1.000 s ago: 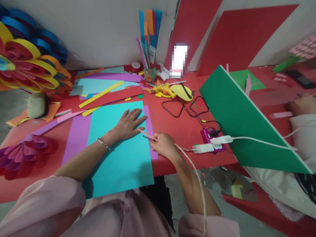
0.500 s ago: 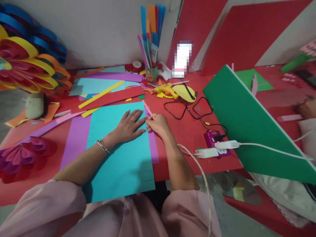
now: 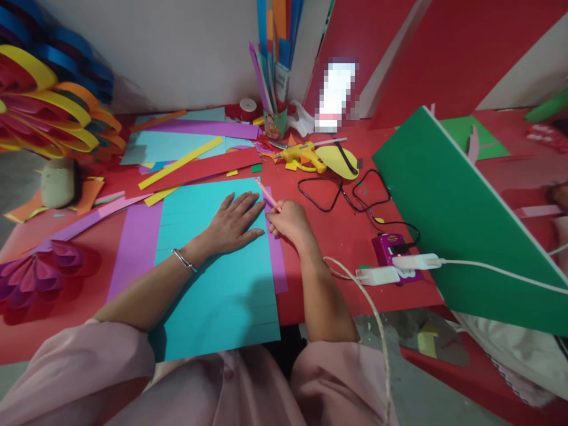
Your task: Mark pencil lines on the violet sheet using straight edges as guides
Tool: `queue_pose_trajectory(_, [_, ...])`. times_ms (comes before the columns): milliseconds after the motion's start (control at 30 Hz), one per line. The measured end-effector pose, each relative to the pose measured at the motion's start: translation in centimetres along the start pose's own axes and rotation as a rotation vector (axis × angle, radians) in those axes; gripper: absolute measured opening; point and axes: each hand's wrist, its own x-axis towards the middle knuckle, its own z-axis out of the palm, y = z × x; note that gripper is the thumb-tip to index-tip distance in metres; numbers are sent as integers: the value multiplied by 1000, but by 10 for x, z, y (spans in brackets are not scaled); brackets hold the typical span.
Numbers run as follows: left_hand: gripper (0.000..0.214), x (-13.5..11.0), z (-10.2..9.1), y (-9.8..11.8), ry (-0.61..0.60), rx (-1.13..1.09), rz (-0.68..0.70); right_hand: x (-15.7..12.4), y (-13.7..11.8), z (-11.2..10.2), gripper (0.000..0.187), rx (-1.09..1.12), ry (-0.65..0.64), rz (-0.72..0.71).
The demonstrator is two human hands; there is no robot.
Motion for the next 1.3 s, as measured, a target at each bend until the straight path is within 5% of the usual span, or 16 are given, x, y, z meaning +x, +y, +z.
queue_pose_trajectory(600, [68, 1, -2, 1, -30, 7, -4, 0, 3, 2, 12, -117, 39, -43])
queue_pose_trajectory(1067, [66, 1, -5, 1, -34, -19, -2, -19, -17, 9, 14, -702, 224, -171])
queue_pose_trajectory(1300, [69, 1, -5, 0, -50, 6, 5, -21, -19, 8, 17, -693, 207, -160])
